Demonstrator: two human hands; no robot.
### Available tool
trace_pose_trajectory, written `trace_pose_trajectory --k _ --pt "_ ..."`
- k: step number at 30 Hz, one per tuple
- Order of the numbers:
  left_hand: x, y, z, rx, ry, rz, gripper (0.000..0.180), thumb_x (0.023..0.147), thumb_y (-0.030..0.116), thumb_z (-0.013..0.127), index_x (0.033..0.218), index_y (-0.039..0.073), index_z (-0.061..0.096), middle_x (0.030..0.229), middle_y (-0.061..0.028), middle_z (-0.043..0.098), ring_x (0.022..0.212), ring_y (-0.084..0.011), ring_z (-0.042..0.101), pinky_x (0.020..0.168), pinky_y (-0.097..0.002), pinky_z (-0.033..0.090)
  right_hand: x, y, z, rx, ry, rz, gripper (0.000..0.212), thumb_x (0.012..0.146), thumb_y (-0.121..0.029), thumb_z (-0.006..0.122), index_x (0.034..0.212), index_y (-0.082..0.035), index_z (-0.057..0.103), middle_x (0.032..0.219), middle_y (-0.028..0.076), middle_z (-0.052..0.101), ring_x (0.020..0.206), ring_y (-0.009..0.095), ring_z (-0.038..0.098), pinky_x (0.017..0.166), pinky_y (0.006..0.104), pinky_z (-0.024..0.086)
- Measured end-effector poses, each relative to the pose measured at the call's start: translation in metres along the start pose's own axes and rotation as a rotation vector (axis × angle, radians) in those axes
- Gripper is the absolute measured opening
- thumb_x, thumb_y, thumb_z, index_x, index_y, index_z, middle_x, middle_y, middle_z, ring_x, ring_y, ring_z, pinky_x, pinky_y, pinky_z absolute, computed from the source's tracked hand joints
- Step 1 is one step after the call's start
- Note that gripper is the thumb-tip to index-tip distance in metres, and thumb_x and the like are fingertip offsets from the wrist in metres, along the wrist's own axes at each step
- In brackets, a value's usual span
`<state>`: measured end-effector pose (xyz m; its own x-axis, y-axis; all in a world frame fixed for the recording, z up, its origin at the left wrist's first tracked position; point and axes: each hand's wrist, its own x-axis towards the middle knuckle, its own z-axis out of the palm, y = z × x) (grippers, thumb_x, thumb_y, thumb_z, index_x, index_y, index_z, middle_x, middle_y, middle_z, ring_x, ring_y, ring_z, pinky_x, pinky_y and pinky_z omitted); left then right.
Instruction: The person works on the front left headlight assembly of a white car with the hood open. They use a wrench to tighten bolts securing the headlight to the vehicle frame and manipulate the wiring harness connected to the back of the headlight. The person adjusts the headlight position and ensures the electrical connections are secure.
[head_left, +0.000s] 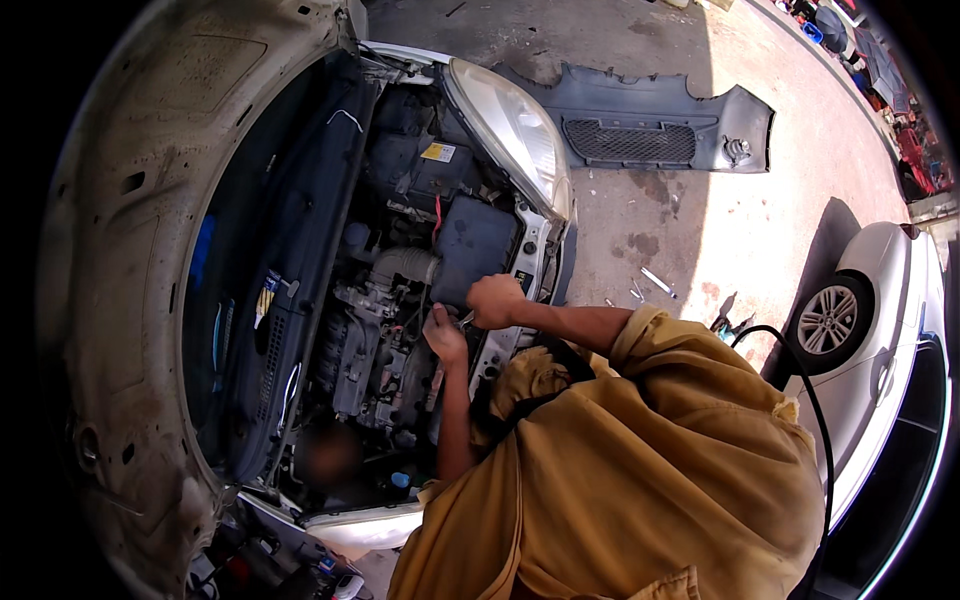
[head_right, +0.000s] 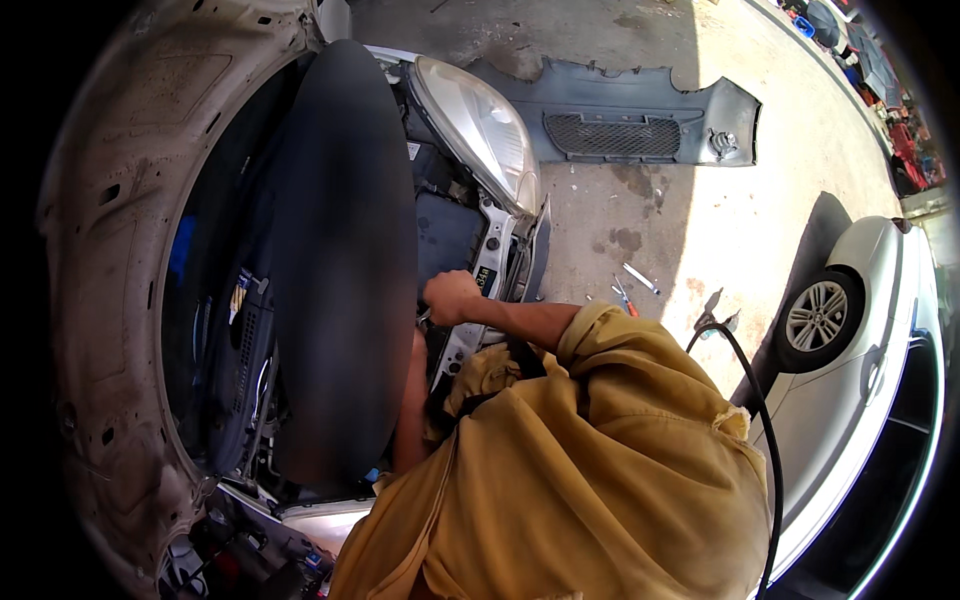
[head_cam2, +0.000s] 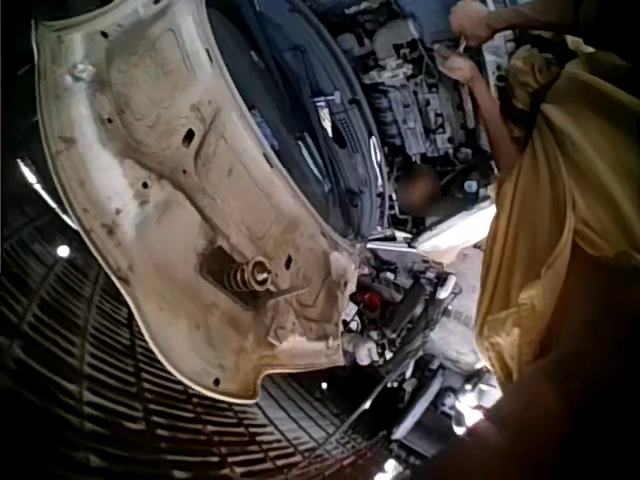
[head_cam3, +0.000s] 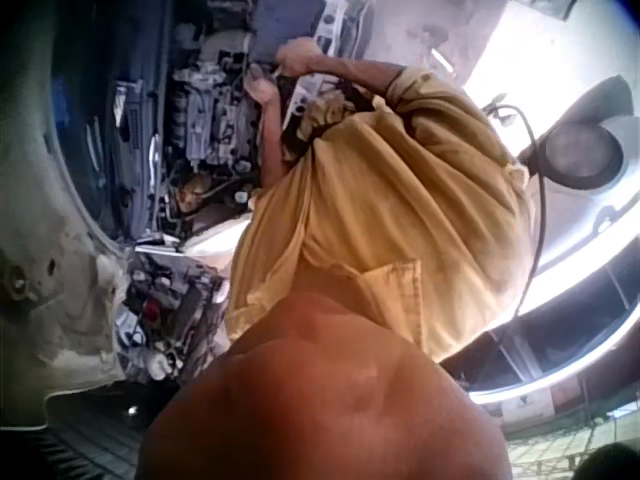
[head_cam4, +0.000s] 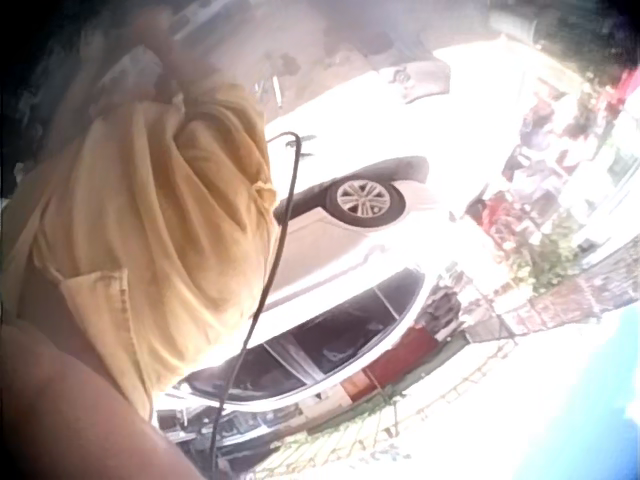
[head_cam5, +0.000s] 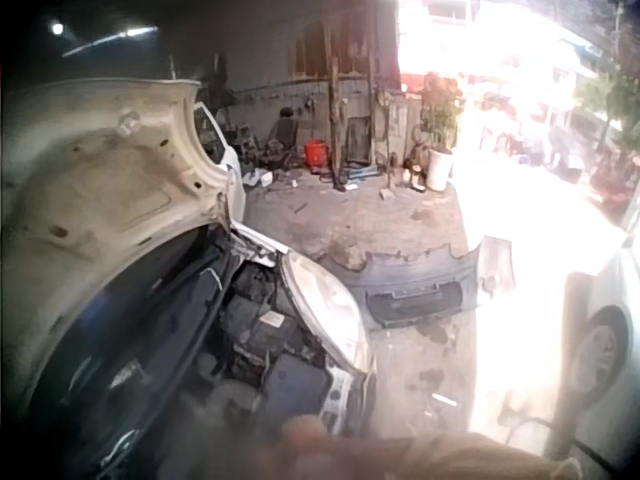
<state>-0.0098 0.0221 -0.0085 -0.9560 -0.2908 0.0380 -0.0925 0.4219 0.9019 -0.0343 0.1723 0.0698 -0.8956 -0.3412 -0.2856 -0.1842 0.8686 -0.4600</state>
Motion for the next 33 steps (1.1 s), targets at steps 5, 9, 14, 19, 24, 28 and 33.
trace_pose_trajectory --k 5,9,14,19,24,28,33 --pt "0.003 0.01 -0.003 -0.265 -0.155 -0.28 0.047 0.095 0.036 0.044 0.073 -0.002 0.06 0.055 -0.0036 0.05 0.05 -0.0132 0.045 0.048 -0.0316 0.033 -0.007 -0.002 -0.004 0.042 -0.023 0.055 0.025 0.062 -0.026 0.066 0.077 -0.006 0.07 0.08 0.016 0.067 0.079 0.033 0.066 0.068 0.0422 0.053" --pt "-0.003 0.005 -0.008 -0.215 -0.134 -0.129 0.047 0.096 0.037 0.042 0.077 -0.003 0.06 0.057 -0.0033 0.052 0.051 -0.0127 0.047 0.049 -0.0311 0.035 -0.006 -0.005 -0.008 -0.005 -0.082 -0.031 0.028 0.065 -0.028 0.067 0.081 -0.005 0.07 0.083 0.016 0.068 0.08 0.032 0.066 0.069 0.0415 0.053" --pt "-0.008 -0.019 -0.011 -0.28 -0.225 -0.225 0.046 0.096 0.036 0.042 0.087 -0.006 0.059 0.072 -0.0091 0.057 0.065 -0.0178 0.049 0.061 -0.033 0.04 0.005 0.007 -0.004 -0.198 -0.103 -0.224 0.018 0.068 -0.02 0.063 0.079 -0.007 0.07 0.081 0.015 0.068 0.079 0.031 0.067 0.067 0.0413 0.052" --pt "-0.026 -0.009 -0.007 -0.321 -0.169 -0.141 0.047 0.096 0.036 0.042 0.091 -0.007 0.058 0.078 -0.0087 0.058 0.071 -0.0188 0.05 0.068 -0.0333 0.041 -0.007 -0.001 0.02 -0.374 0.033 -0.404 0.015 0.071 -0.021 0.061 0.078 -0.01 0.068 0.076 0.01 0.068 0.073 0.028 0.066 0.066 0.0387 0.049" --pt "-0.034 -0.005 -0.012 -0.603 -0.128 -0.236 0.043 0.097 0.035 0.043 0.09 -0.005 0.058 0.079 -0.0065 0.056 0.073 -0.0151 0.05 0.069 -0.0287 0.04 -0.026 -0.012 0.034 -0.309 0.042 -0.5 0.026 0.072 -0.026 0.061 0.088 -0.006 0.06 0.077 0.008 0.065 0.077 0.026 0.064 0.069 0.0397 0.048" --pt "-0.037 0.019 -0.005 -0.488 -0.027 -0.146 0.039 0.097 0.033 0.043 0.094 -0.004 0.054 0.085 -0.009 0.055 0.079 -0.0171 0.049 0.073 -0.0315 0.04 -0.016 0.004 0.014 -0.167 0.1 -0.521 0.029 0.072 -0.031 0.063 0.088 -0.007 0.06 0.076 0.01 0.064 0.076 0.029 0.064 0.072 0.0403 0.048" --pt "-0.041 0.074 0.002 -0.358 -0.06 -0.037 0.036 0.098 0.028 0.041 0.104 -0.005 0.052 0.094 -0.0117 0.056 0.087 -0.0191 0.051 0.079 -0.0308 0.041 -0.026 0.021 -0.019 -0.007 0.323 -0.5 0.033 0.074 -0.033 0.064 0.092 -0.007 0.06 0.074 0.009 0.063 0.075 0.03 0.063 0.072 0.0406 0.048"
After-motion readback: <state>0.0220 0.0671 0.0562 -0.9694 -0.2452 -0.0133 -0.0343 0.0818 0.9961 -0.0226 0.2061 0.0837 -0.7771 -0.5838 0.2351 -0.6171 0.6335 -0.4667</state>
